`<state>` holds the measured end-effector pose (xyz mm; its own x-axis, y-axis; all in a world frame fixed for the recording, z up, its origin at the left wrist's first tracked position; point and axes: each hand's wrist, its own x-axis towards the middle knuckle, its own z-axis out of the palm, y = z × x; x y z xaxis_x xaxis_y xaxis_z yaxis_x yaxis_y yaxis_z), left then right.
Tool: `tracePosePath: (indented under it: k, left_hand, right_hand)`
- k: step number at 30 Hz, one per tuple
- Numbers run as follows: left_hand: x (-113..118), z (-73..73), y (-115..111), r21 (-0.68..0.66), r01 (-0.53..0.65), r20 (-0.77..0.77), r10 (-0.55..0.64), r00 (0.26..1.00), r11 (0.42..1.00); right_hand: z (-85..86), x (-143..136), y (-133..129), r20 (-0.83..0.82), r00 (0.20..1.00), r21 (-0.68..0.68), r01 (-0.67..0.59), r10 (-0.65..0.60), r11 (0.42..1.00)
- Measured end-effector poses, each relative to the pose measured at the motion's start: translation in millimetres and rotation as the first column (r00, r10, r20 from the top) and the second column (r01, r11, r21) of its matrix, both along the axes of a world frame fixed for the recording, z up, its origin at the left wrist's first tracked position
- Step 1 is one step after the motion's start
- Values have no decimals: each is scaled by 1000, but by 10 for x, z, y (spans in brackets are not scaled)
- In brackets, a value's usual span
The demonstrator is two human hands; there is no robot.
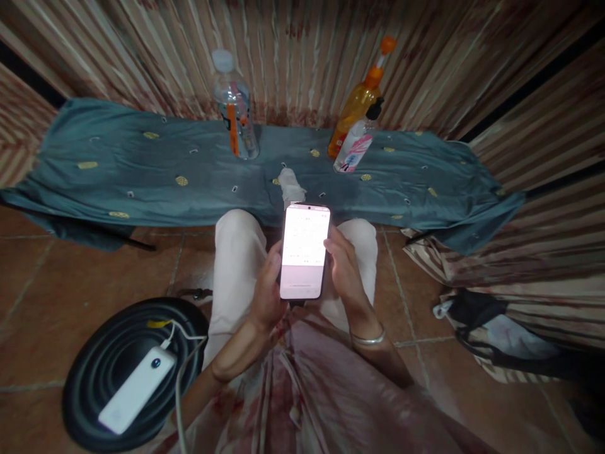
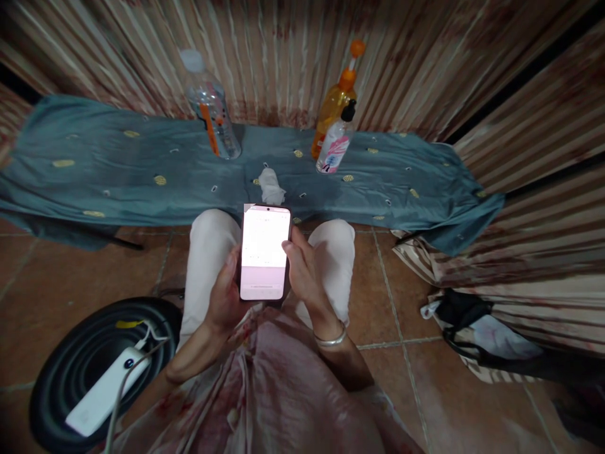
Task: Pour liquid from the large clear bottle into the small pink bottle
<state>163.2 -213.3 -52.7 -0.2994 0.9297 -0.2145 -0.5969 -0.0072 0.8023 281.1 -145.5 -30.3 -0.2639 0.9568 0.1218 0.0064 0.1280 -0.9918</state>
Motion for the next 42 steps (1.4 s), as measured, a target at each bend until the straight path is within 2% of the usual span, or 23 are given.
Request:
tracePosePath:
  k: [12, 19, 31, 37, 42]
  left_hand:
    - [6, 45, -6, -15, -6, 34, 7, 999, 1000]
    - [-16, 6, -9, -45, 1, -6, -2, 1000, 999]
    - [12, 25, -4, 5, -32, 6, 32, 999, 999]
    - [9, 18, -13, -6, -9, 9, 9, 1000, 1000]
    - [-18, -1, -27, -17, -19, -10, 19, 1000, 1000]
  right_hand:
    - [-15, 47, -51, -1, 1000, -2, -31, 31, 1000]
    - [-89, 63, -96, 16, 1000, -30, -16, 16, 999]
    - [-42, 29, -110, -4, 1000, -30, -24, 24, 999]
    - [13, 31, -133, 2, 999, -58, -32, 32, 998]
    - [-21, 41, -157, -16, 1000, -85, -25, 24, 996]
